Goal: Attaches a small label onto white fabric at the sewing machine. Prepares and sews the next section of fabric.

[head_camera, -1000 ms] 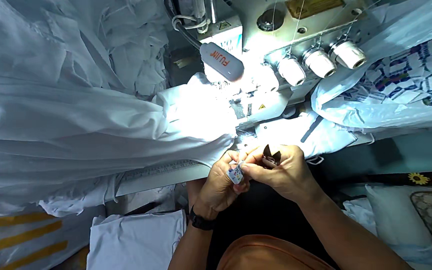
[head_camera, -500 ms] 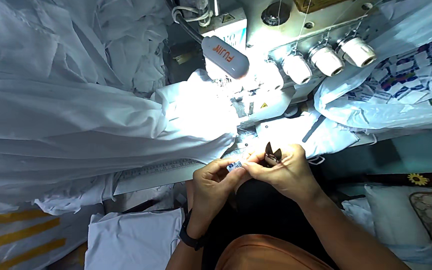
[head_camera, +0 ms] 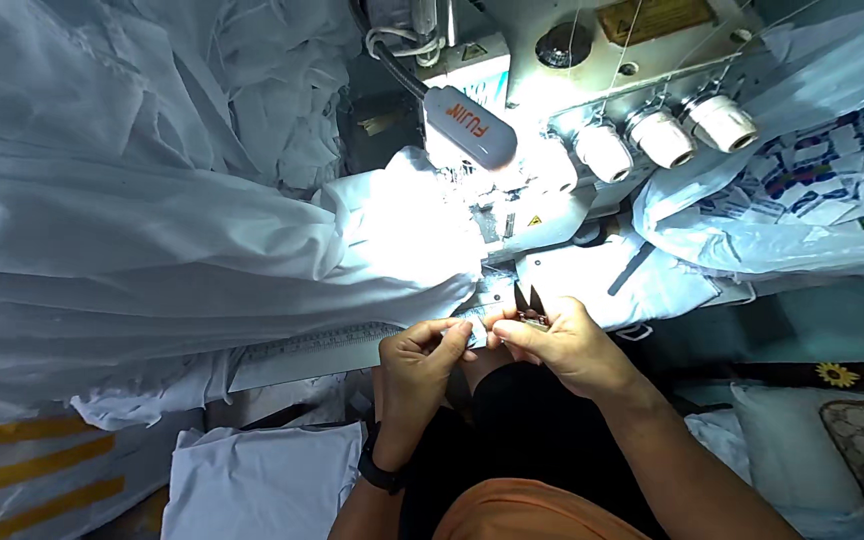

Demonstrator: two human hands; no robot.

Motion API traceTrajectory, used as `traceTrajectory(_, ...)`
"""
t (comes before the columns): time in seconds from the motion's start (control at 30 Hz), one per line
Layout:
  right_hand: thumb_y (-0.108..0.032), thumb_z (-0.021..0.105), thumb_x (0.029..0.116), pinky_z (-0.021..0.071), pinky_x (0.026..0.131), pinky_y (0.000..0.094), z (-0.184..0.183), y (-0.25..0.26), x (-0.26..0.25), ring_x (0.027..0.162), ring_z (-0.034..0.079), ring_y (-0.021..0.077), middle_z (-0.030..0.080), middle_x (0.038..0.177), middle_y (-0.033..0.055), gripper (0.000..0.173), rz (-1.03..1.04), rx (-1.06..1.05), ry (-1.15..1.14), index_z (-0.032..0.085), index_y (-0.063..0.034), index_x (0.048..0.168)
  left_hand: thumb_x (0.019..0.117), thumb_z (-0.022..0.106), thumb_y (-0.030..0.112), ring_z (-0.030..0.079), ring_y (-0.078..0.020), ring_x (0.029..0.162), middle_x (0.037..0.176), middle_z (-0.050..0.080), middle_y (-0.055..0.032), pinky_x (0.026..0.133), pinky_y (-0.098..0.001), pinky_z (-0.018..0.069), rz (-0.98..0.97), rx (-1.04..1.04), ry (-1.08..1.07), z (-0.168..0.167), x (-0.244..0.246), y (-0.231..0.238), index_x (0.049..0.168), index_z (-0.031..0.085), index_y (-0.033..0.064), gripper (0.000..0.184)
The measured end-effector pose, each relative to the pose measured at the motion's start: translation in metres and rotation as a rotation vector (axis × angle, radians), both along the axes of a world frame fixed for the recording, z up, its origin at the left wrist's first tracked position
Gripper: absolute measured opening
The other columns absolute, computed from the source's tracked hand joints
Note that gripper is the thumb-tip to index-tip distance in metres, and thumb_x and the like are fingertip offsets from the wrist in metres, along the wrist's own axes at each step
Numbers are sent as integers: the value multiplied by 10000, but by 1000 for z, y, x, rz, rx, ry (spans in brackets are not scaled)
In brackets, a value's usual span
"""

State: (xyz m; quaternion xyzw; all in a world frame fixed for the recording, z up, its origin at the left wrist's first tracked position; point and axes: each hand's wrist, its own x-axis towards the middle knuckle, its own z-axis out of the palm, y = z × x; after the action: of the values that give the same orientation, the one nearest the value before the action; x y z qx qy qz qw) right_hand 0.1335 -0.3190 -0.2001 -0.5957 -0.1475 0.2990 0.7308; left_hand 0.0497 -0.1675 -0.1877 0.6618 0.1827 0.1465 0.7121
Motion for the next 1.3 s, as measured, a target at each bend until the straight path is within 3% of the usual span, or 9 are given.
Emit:
traceTrajectory(0.47, -27, 628, 922, 448, 530, 95, 5, 13, -2, 559, 546, -85, 653, 669, -130, 174, -20, 43, -86, 698, -124, 795, 900, 674, -17, 673, -9, 651, 761, 710, 55, 627, -188, 593, -94, 88, -29, 3, 4, 10, 885, 709, 19, 52)
traceTrajectory(0.6, -57, 649, 922, 449, 658, 46, 1, 13, 16, 706, 542, -103, 669, 820, -25, 112, -124, -6, -602, 718, 28, 946, 936, 671, 43, 663, 27, 674, 794, 711, 92, 629, -162, 583, -150, 257, -174, 25, 10, 31, 916, 710, 45, 44)
traceTrajectory(0.67, -84, 655, 921, 515, 740, 142, -15, 15, 35, 780, 637, 41, 718, 888, 105, 163, -263, -170, -987, 730, 42, 993, 952, 670, 84, 662, 42, 691, 799, 709, 109, 642, -148, 583, -137, 377, -211, 44, 18, 43, 923, 713, 54, 60)
traceTrajectory(0.73, -82, 633, 926, 556, 654, 293, -32, 19, 55, 738, 691, 208, 723, 893, 169, 178, -334, -263, -1284, 757, 2, 1023, 945, 675, 116, 650, 59, 713, 783, 695, 99, 678, -129, 566, -129, 537, -214, 56, 29, 51, 906, 710, 41, 91)
traceTrajectory(0.77, -85, 627, 942, 540, 596, 300, -37, 21, 62, 684, 664, 222, 701, 884, 174, 180, -330, -260, -1365, 772, -30, 1034, 940, 680, 134, 644, 63, 740, 785, 692, 87, 716, -126, 555, -128, 630, -205, 58, 36, 54, 890, 710, 42, 108)
traceTrajectory(0.87, -113, 627, 975, 485, 594, 261, -40, 26, 67, 664, 589, 185, 675, 929, 157, 177, -302, -222, -1469, 777, -145, 1064, 889, 717, 179, 639, -38, 907, 861, 693, 34, 874, -288, 493, -114, 862, -124, 51, 58, 54, 824, 729, 89, 112)
traceTrajectory(1.0, -112, 616, 994, 503, 716, 230, -46, 32, 62, 773, 618, 174, 694, 957, 152, 125, -337, -97, -1443, 741, -110, 1009, 842, 749, 191, 615, -265, 1105, 1020, 703, -89, 971, -563, 401, -90, 1023, -8, 32, 80, 46, 796, 768, 88, 114)
traceTrajectory(1.1, -107, 601, 999, 515, 744, 231, -44, 31, 58, 814, 635, 180, 696, 977, 150, 119, -350, -108, -1460, 720, -100, 1008, 842, 735, 193, 608, -293, 1153, 1017, 719, -94, 987, -581, 372, -81, 1080, 32, 24, 85, 45, 766, 752, 84, 134)
traceTrajectory(1.3, -78, 546, 1010, 476, 634, 300, -33, 26, 58, 722, 629, 210, 755, 970, 136, 192, -289, -196, -1551, 736, -77, 992, 838, 718, 236, 614, -289, 1159, 992, 726, -98, 1001, -584, 354, -83, 1074, 70, 25, 85, 43, 722, 736, 89, 189)
